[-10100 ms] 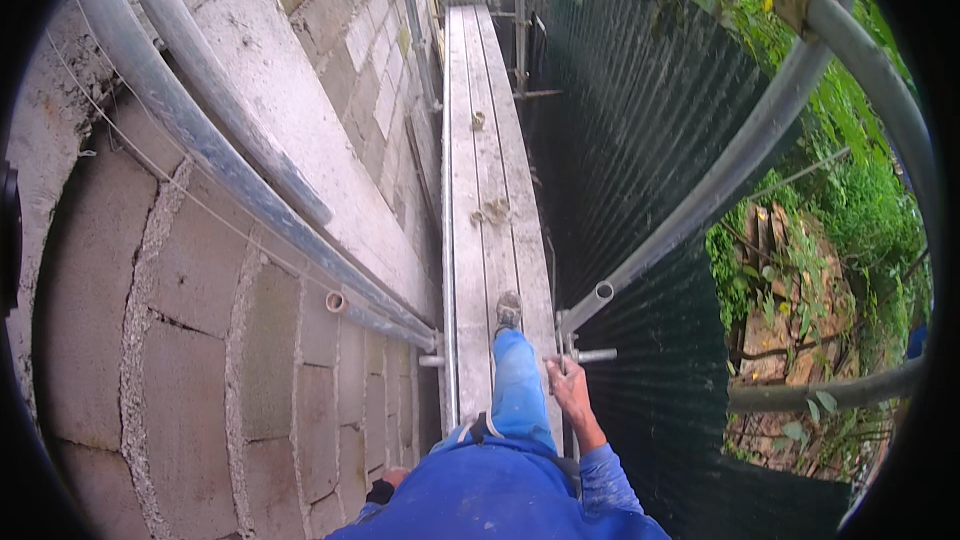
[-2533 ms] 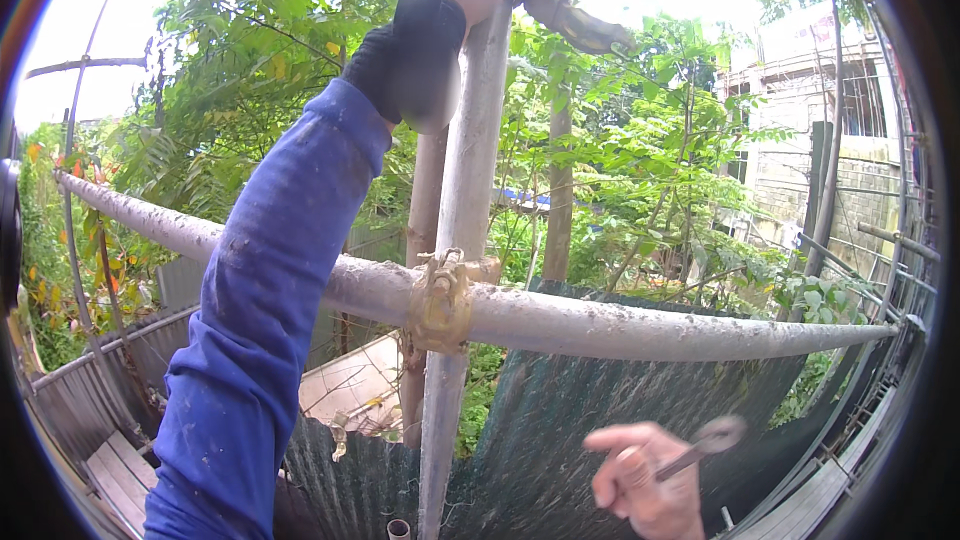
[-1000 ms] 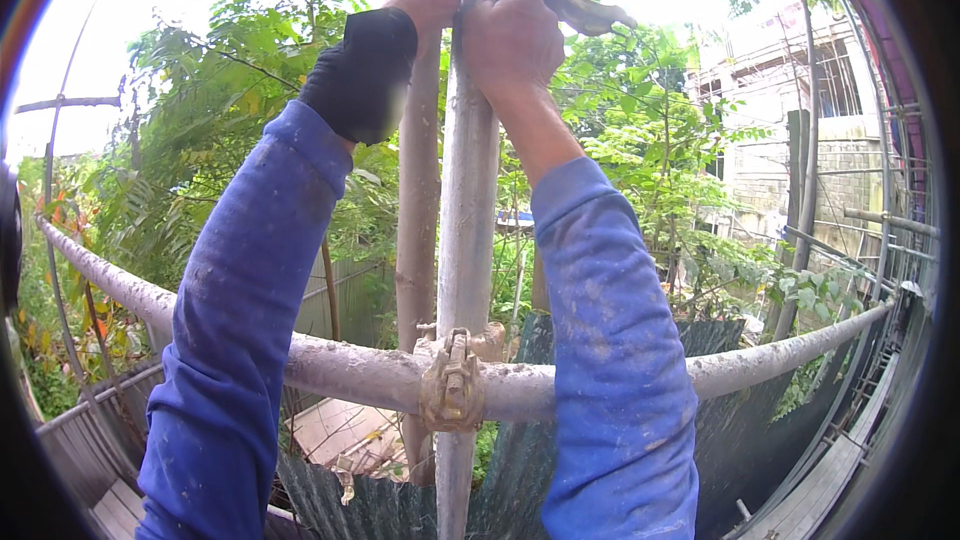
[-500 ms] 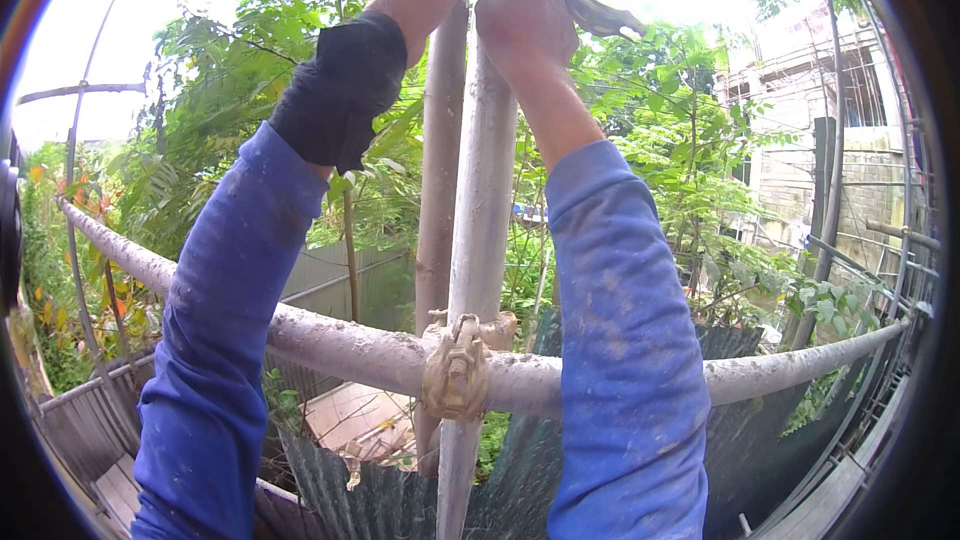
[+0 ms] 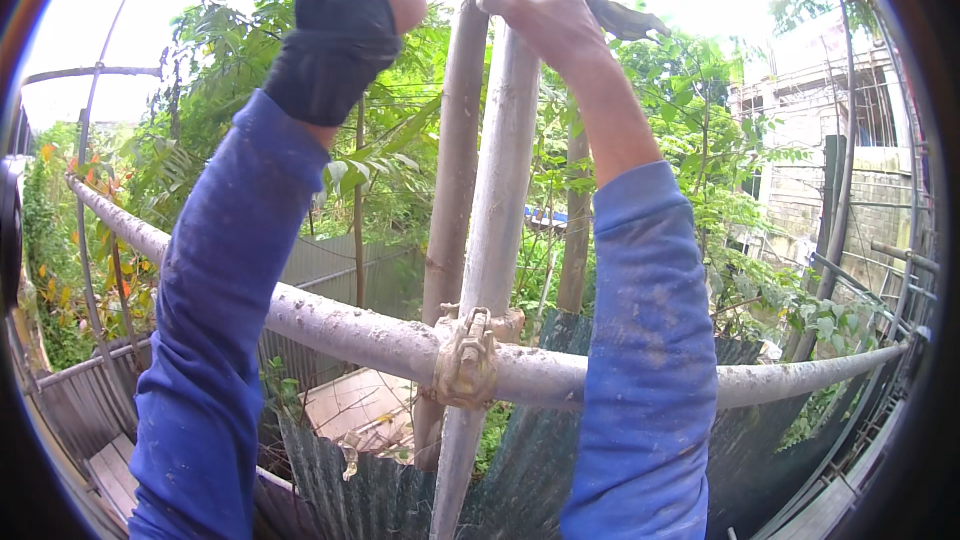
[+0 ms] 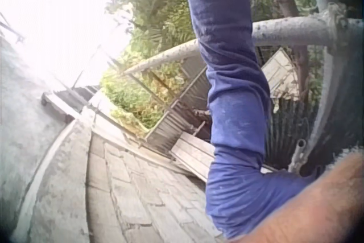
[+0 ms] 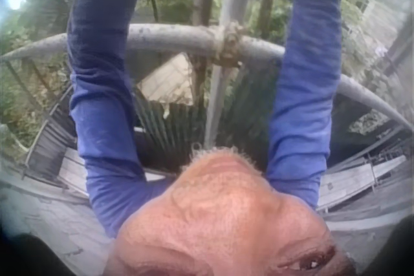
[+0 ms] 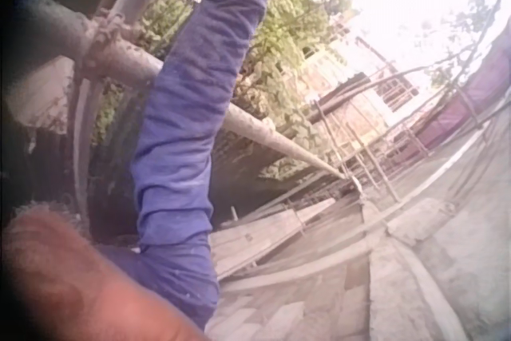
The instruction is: The person uses a wrench to tighten couplers on metal scaffolding poles. They move along the wooden planks of the structure, securing connections between vertical and horizontal pipes.
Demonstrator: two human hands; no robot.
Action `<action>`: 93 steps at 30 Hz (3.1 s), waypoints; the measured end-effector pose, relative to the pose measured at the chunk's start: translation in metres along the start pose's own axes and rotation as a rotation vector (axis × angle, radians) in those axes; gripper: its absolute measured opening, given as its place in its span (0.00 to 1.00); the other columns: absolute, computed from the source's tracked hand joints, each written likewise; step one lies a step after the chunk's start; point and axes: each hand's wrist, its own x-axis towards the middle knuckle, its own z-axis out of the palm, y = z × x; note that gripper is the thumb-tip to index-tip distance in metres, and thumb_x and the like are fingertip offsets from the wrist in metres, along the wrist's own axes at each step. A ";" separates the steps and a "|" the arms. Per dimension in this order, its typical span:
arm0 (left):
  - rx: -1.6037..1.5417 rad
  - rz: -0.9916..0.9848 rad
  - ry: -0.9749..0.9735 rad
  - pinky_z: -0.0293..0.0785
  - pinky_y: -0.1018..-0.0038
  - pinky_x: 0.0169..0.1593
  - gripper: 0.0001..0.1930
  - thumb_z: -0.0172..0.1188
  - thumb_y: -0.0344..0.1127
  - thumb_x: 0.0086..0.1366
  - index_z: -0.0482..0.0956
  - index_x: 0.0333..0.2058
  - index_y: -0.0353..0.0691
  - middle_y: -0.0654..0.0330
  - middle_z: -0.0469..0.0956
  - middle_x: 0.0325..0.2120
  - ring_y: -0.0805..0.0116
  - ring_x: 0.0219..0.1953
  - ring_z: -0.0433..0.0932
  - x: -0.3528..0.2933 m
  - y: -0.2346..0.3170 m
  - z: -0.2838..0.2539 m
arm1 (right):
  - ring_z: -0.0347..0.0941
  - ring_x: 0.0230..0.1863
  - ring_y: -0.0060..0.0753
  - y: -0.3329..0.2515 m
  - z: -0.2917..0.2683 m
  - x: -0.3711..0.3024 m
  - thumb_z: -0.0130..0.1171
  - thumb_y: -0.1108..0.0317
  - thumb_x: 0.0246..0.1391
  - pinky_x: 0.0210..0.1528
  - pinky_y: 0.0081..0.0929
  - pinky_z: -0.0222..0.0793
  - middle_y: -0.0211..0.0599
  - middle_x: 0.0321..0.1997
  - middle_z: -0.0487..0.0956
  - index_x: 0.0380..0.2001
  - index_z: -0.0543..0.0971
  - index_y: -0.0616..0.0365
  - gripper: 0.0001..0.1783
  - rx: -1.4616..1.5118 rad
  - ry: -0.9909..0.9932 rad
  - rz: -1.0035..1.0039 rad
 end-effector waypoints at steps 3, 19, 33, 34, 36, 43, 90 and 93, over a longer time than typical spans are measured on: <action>-0.071 0.132 -0.079 0.74 0.66 0.39 0.08 0.44 0.41 0.74 0.71 0.42 0.48 0.63 0.72 0.31 0.67 0.35 0.73 -0.004 0.027 -0.015 | 0.52 0.73 0.59 -0.014 -0.008 -0.006 0.66 0.32 0.38 0.74 0.46 0.46 0.69 0.70 0.54 0.72 0.43 0.64 0.71 0.082 -0.063 0.030; 0.112 -0.418 -0.424 0.53 0.77 0.19 0.11 0.41 0.42 0.73 0.71 0.34 0.48 0.71 0.64 0.19 0.78 0.16 0.56 0.045 -0.028 0.003 | 0.74 0.55 0.60 -0.018 0.045 -0.020 0.58 0.72 0.48 0.58 0.47 0.69 0.67 0.54 0.74 0.72 0.41 0.61 0.52 0.010 0.371 -0.140; 0.055 -0.443 -0.484 0.46 0.79 0.13 0.10 0.47 0.40 0.70 0.68 0.28 0.49 0.74 0.59 0.14 0.81 0.11 0.51 0.067 -0.056 -0.005 | 0.69 0.62 0.57 -0.015 0.031 -0.013 0.59 0.73 0.45 0.63 0.37 0.67 0.66 0.59 0.69 0.71 0.37 0.66 0.56 -0.012 0.193 -0.039; 0.100 -0.366 -0.470 0.49 0.78 0.14 0.09 0.49 0.39 0.70 0.70 0.29 0.48 0.73 0.61 0.15 0.80 0.12 0.54 0.068 -0.059 -0.008 | 0.69 0.62 0.57 -0.015 0.031 -0.012 0.59 0.72 0.45 0.63 0.37 0.66 0.66 0.60 0.69 0.71 0.37 0.66 0.56 0.005 0.190 -0.068; 0.182 -0.219 -0.451 0.55 0.78 0.16 0.07 0.54 0.38 0.68 0.74 0.31 0.45 0.71 0.65 0.16 0.79 0.14 0.59 0.066 -0.069 -0.010 | 0.68 0.63 0.57 -0.010 0.028 -0.011 0.59 0.71 0.46 0.65 0.37 0.65 0.66 0.60 0.69 0.71 0.37 0.68 0.55 0.029 0.187 -0.118; 0.727 0.610 -0.388 0.72 0.69 0.34 0.12 0.59 0.37 0.66 0.81 0.43 0.35 0.59 0.78 0.27 0.71 0.29 0.74 0.071 -0.072 -0.022 | 0.65 0.65 0.57 -0.021 0.032 -0.020 0.59 0.70 0.47 0.68 0.37 0.62 0.66 0.63 0.66 0.70 0.37 0.70 0.55 -0.012 0.218 -0.138; 1.020 0.578 -0.664 0.75 0.62 0.40 0.12 0.54 0.34 0.61 0.81 0.36 0.33 0.46 0.81 0.28 0.55 0.33 0.80 0.070 -0.040 -0.018 | 0.67 0.63 0.61 -0.026 0.040 -0.016 0.60 0.69 0.46 0.65 0.42 0.63 0.69 0.62 0.67 0.71 0.38 0.67 0.55 0.018 0.189 -0.089; 1.021 0.368 -0.594 0.76 0.63 0.33 0.16 0.53 0.41 0.65 0.83 0.37 0.33 0.49 0.81 0.26 0.59 0.28 0.80 0.044 -0.038 0.001 | 0.68 0.60 0.54 0.035 0.041 0.016 0.68 0.60 0.37 0.60 0.39 0.67 0.63 0.59 0.69 0.69 0.50 0.71 0.58 -0.167 0.144 -0.182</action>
